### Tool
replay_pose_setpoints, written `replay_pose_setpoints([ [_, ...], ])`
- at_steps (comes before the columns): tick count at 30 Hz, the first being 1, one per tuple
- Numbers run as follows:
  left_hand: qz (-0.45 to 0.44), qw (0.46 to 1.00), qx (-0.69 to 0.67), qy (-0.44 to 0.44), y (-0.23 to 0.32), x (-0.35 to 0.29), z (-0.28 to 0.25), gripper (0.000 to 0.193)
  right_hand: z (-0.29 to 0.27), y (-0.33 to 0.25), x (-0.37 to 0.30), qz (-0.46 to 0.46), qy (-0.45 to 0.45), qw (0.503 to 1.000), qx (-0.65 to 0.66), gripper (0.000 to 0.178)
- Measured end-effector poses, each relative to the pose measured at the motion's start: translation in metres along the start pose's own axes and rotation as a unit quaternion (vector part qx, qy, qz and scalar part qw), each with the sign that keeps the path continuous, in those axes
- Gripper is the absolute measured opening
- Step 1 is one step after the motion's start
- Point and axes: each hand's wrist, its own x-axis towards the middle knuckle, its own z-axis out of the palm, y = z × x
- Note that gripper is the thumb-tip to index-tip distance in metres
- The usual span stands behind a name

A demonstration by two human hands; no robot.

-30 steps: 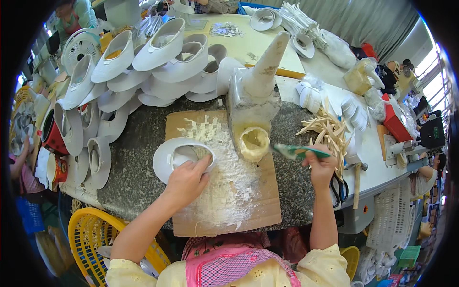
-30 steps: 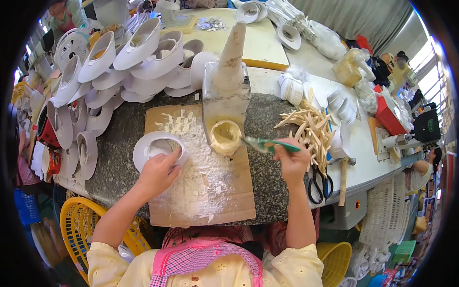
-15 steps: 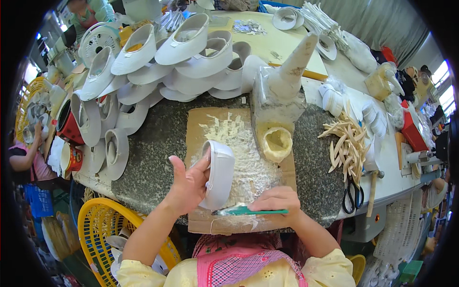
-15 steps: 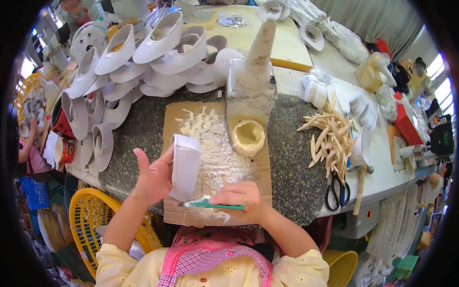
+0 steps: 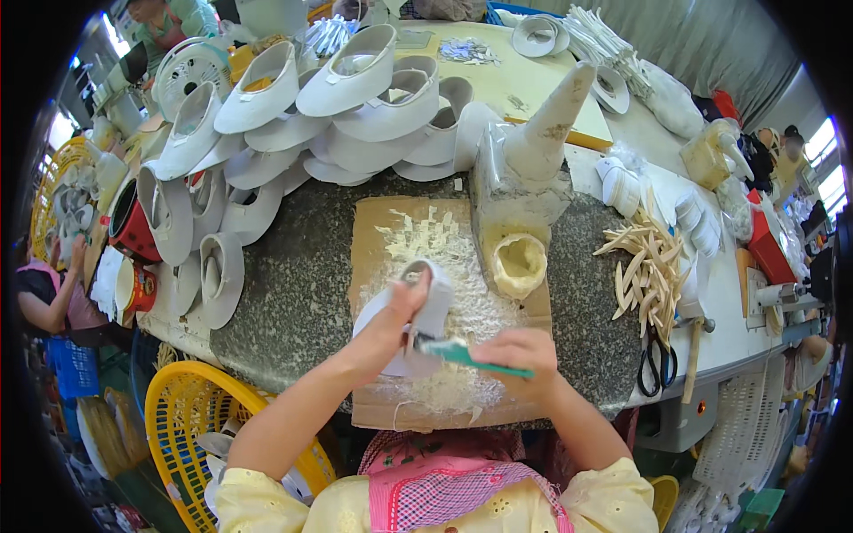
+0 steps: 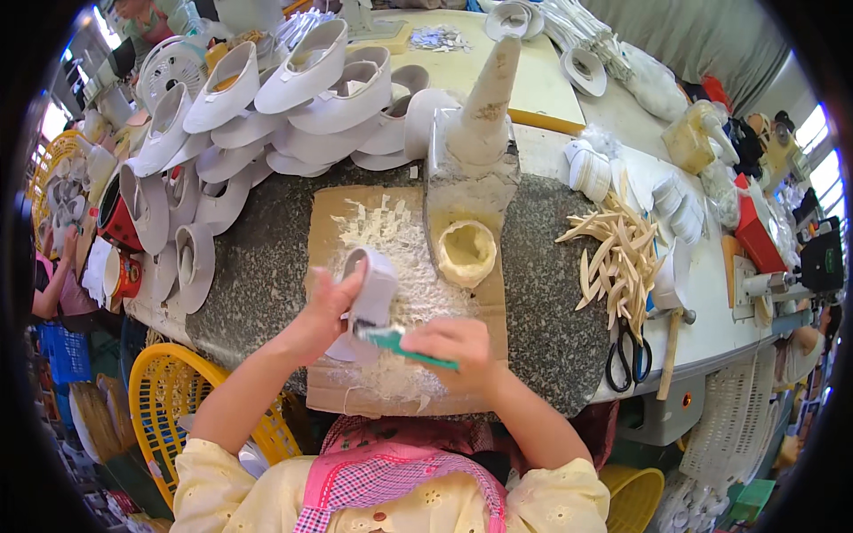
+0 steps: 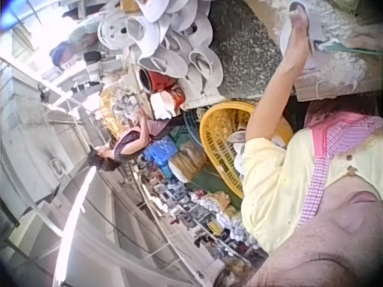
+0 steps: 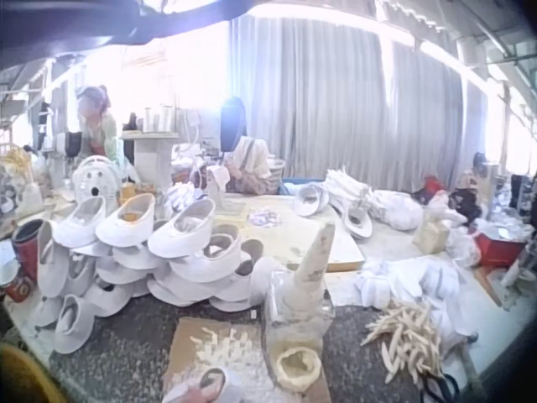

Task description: The person takes shoe uppers from the table and a basket, applies glue around their inner edges with a handheld brush, and stacks them on the work surface.

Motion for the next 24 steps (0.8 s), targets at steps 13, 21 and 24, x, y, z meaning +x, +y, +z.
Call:
replay_pose_setpoints([
  [13,0.063,0.791,0.546,0.268,-0.041,-0.044,-0.060,0.036,0.015,-0.009,-0.040,-0.049,0.103,0.982,-0.154,0.022],
  [21,0.086,0.918,0.287,0.260,-0.066,-0.043,-0.059,0.036,0.044,-0.015,-0.011,-0.109,-0.020,0.989,-0.101,0.020],
  [24,0.041,0.951,0.184,0.244,-0.063,-0.041,-0.058,0.037,0.005,-0.014,-0.001,-0.026,0.011,0.985,-0.172,0.017],
])
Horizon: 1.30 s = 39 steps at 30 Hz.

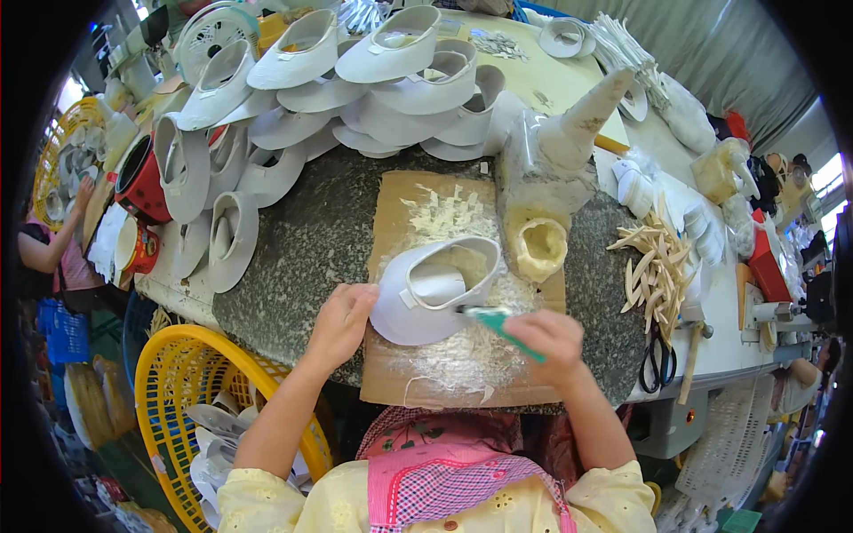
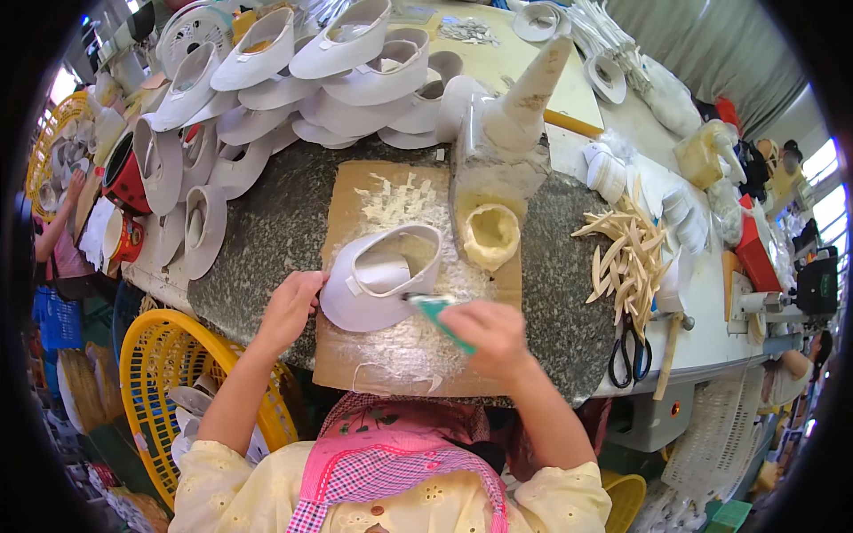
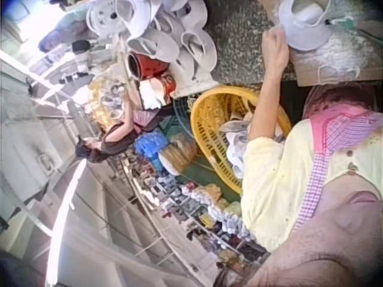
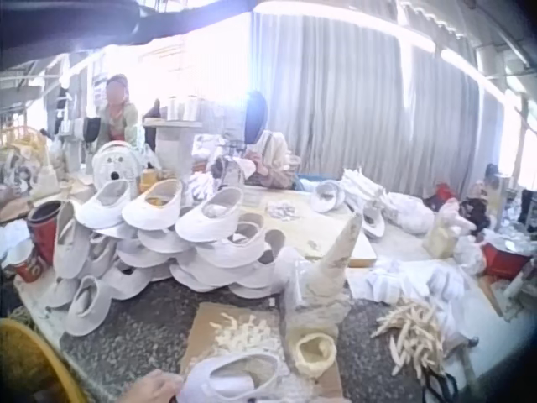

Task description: The person takes shoe uppers from the table and a basket, applies glue around their inner edges with a handheld brush, and stacks them on the work surface.

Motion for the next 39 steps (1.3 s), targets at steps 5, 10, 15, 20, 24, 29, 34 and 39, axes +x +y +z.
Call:
replay_pose_setpoints([
  [5,-0.144,0.972,-0.185,0.023,0.005,0.000,0.001,0.054,0.002,-0.005,0.019,-0.063,-0.088,0.991,0.078,0.019],
  [10,-0.111,0.962,-0.247,-0.035,0.014,-0.003,-0.004,0.049,-0.011,0.010,0.056,-0.033,-0.278,0.958,0.059,0.010],
  [15,-0.097,0.948,-0.278,-0.121,0.028,-0.004,-0.001,0.025,-0.063,0.014,0.044,0.078,-0.233,0.963,0.113,0.016],
  [20,-0.034,0.924,-0.334,-0.185,0.035,0.000,0.005,0.024,-0.028,-0.006,0.015,0.310,-0.219,0.829,0.410,0.007],
  [24,-0.003,0.855,-0.450,-0.257,0.023,0.004,0.019,0.024,-0.003,-0.010,0.009,0.347,-0.203,0.723,0.561,0.010],
  [29,-0.066,0.898,-0.401,-0.166,0.022,-0.002,0.024,0.015,-0.033,-0.019,0.016,0.369,-0.107,0.734,0.560,0.010],
  [34,0.113,0.940,-0.308,0.097,0.056,-0.006,-0.025,0.014,-0.068,-0.007,0.031,0.262,0.191,0.905,0.277,0.003],
  [39,0.201,0.969,-0.110,0.091,0.077,-0.015,-0.047,0.014,-0.048,0.046,0.029,0.204,0.121,0.971,0.036,0.007],
])
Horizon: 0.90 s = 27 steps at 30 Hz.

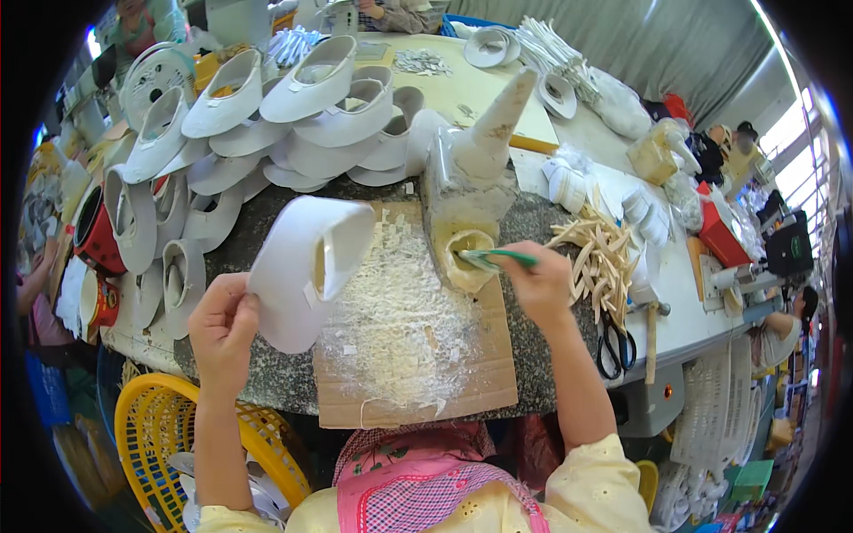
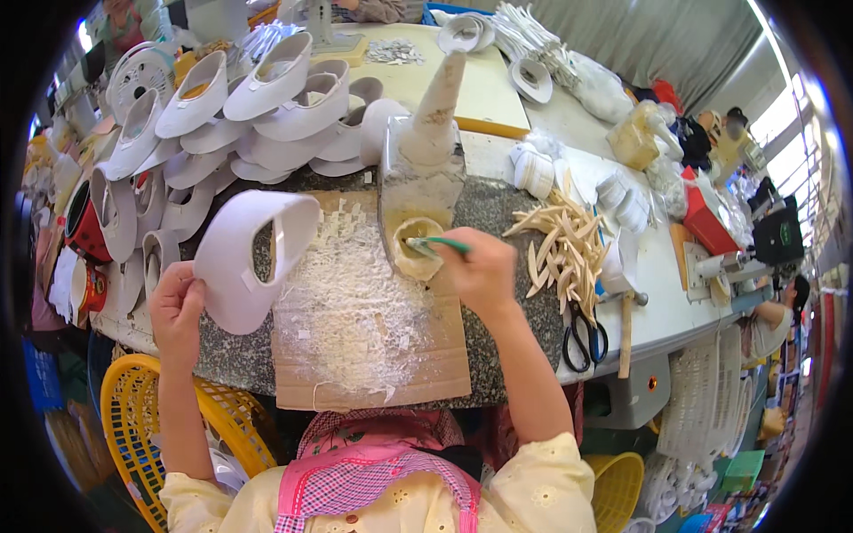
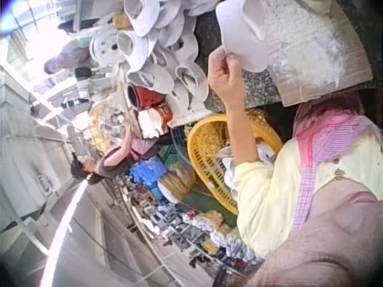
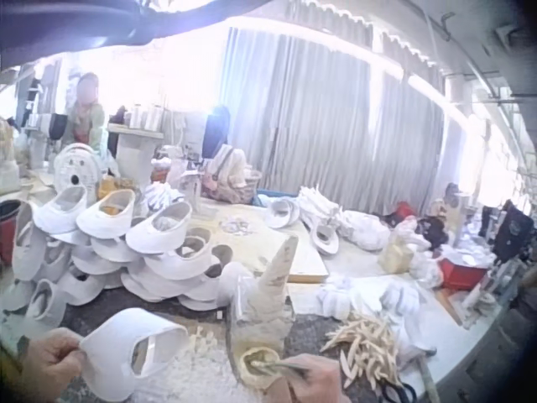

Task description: The person takes shoe uppers from the table and a basket, applies glue around their inner edges with a handheld brush, and stacks them on the work surface.

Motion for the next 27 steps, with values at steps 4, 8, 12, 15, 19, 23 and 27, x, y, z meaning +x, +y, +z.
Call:
replay_pose_setpoints([
  [4,0.034,0.993,0.083,-0.078,-0.001,0.007,0.009,0.015,-0.026,0.028,-0.022,-0.069,-0.037,0.997,-0.006,0.008],
  [8,-0.002,0.981,0.128,-0.144,-0.006,0.022,0.019,0.017,-0.043,0.023,-0.035,0.196,0.160,0.956,0.150,0.010],
  [12,-0.057,0.966,0.193,-0.163,-0.001,0.048,0.022,0.027,-0.012,-0.009,-0.043,0.160,-0.042,0.966,0.200,0.007],
  [15,-0.047,0.945,0.261,-0.193,0.005,0.075,0.028,0.029,0.035,-0.018,-0.037,0.001,-0.064,0.994,0.089,0.010],
  [19,-0.041,0.926,0.290,-0.240,0.011,0.093,0.040,0.026,0.087,-0.007,-0.017,-0.173,-0.035,0.980,-0.092,0.016],
  [23,0.001,0.927,0.297,-0.227,0.012,0.094,0.048,0.025,0.100,-0.005,-0.016,-0.117,-0.086,0.984,-0.104,0.014],
  [27,0.054,0.913,0.334,-0.229,0.007,0.086,0.049,0.017,0.090,-0.015,-0.032,0.126,-0.148,0.974,0.115,0.005],
])
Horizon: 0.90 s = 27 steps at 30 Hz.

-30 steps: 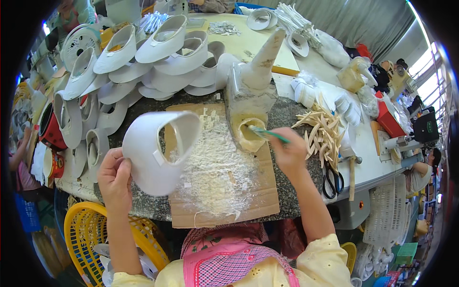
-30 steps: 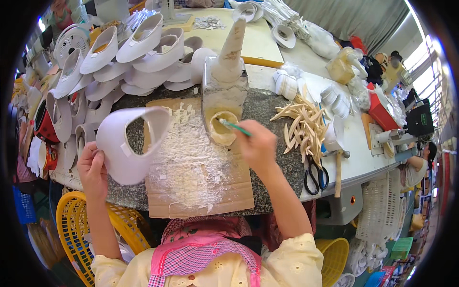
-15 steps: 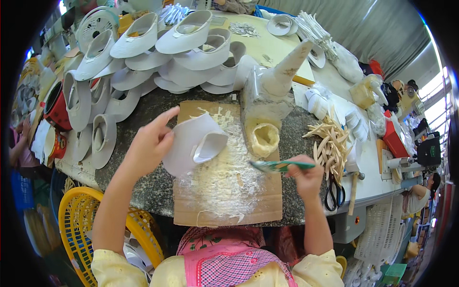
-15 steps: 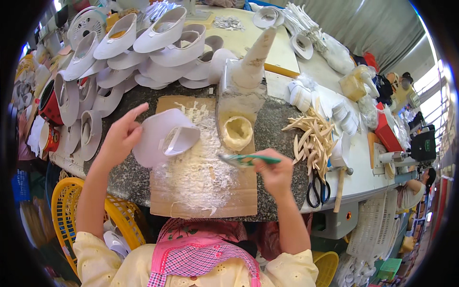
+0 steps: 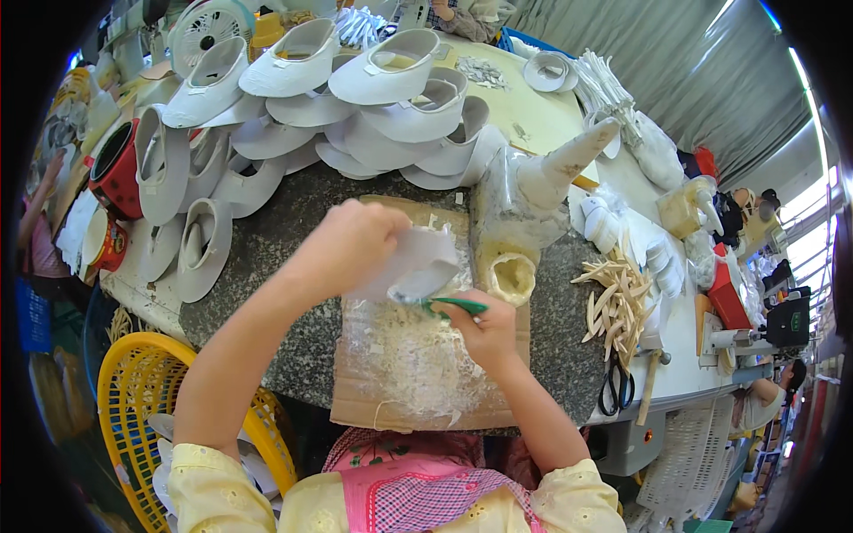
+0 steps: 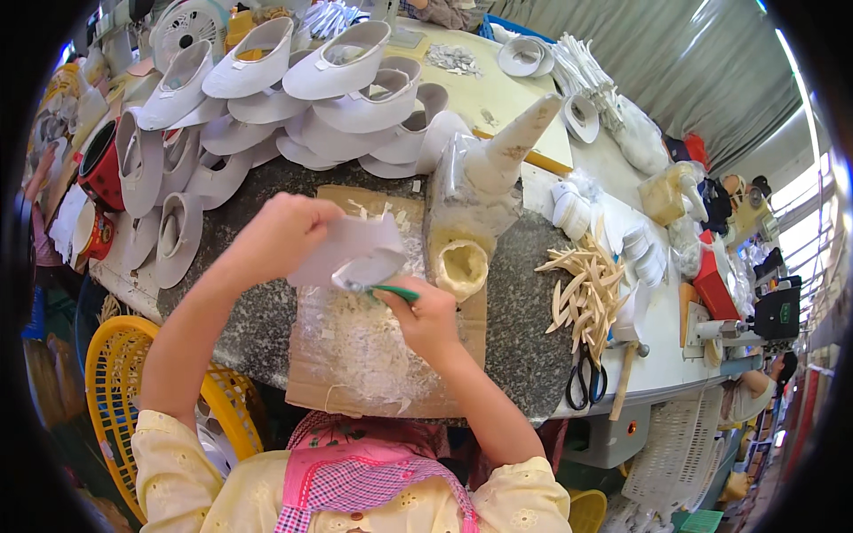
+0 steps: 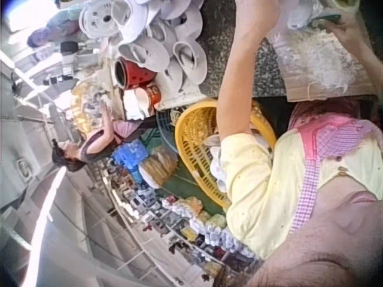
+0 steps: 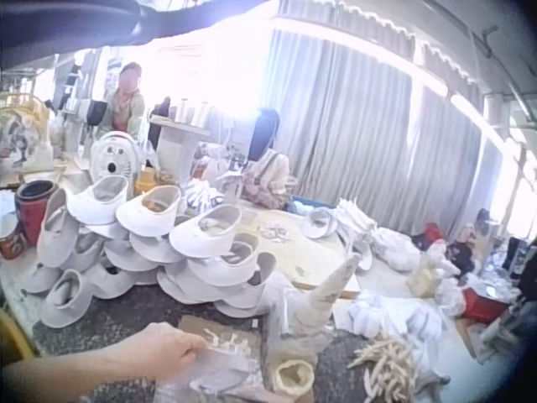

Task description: The person takes shoe uppers from the table and a basket, applies glue around their inner edges with a handheld brush, and stacks them on the work surface.

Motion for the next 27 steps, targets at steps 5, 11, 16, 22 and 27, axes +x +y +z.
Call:
replay_pose_setpoints([
  [5,0.156,0.977,0.074,0.125,0.015,-0.033,0.009,0.006,-0.027,-0.007,-0.034,0.114,0.086,0.953,0.267,0.013],
  [11,0.246,0.898,0.175,0.321,0.039,-0.066,-0.003,0.026,-0.069,-0.017,-0.050,0.005,0.200,0.923,0.330,0.019],
  [16,0.357,0.838,0.388,0.142,0.028,-0.066,0.040,0.024,-0.060,-0.017,-0.045,-0.003,0.252,0.894,0.371,0.018],
  [22,0.413,0.806,0.421,0.042,0.027,-0.076,0.103,0.023,-0.007,-0.013,-0.002,-0.079,0.145,0.986,-0.032,0.012],
  [27,0.420,0.802,0.421,0.048,0.031,-0.075,0.106,0.022,0.010,-0.019,0.029,-0.150,0.160,0.961,-0.166,0.008],
])
